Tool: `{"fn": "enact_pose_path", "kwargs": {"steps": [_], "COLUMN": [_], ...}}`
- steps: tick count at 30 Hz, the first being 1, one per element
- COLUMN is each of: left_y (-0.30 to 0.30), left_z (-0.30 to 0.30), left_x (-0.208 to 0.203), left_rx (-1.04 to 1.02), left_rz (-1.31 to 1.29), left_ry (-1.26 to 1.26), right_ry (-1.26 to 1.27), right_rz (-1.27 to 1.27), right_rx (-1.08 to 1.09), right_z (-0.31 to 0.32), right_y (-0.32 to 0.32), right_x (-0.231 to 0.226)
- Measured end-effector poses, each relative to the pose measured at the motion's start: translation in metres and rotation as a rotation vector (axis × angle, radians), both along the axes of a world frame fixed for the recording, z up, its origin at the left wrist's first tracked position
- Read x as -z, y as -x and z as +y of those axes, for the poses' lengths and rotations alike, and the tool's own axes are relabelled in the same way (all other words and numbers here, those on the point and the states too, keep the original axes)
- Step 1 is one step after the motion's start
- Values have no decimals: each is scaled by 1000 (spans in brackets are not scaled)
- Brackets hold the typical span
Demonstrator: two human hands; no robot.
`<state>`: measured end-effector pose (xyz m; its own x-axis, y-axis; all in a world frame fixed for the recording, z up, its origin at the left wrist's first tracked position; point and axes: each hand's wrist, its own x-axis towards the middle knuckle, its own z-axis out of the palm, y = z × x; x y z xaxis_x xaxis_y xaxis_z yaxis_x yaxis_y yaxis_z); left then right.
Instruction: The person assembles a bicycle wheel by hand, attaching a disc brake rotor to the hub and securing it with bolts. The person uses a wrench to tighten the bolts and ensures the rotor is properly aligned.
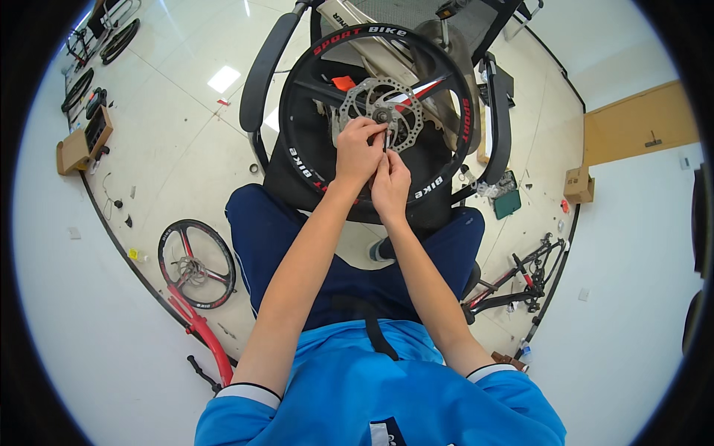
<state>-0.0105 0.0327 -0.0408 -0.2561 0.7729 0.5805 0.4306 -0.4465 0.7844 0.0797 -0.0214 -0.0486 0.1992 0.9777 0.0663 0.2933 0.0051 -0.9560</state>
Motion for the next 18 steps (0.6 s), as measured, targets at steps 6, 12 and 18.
{"fn": "enact_pose_path", "kwargs": {"steps": [6,12,18], "left_y": [7,6,7], "left_z": [0,-2,-6], "left_x": [-3,-8,-13], "left_rx": [41,88,117], "left_rz": [9,-97,-103], "left_ry": [78,150,158], "right_ry": [227,2,-207], "right_rz": [451,715,152], "right_rx": [-63,-207,-122], "right_z": [2,11,54], "right_y": [-8,-14,-45], "right_x": [-28,-69,-68]}}
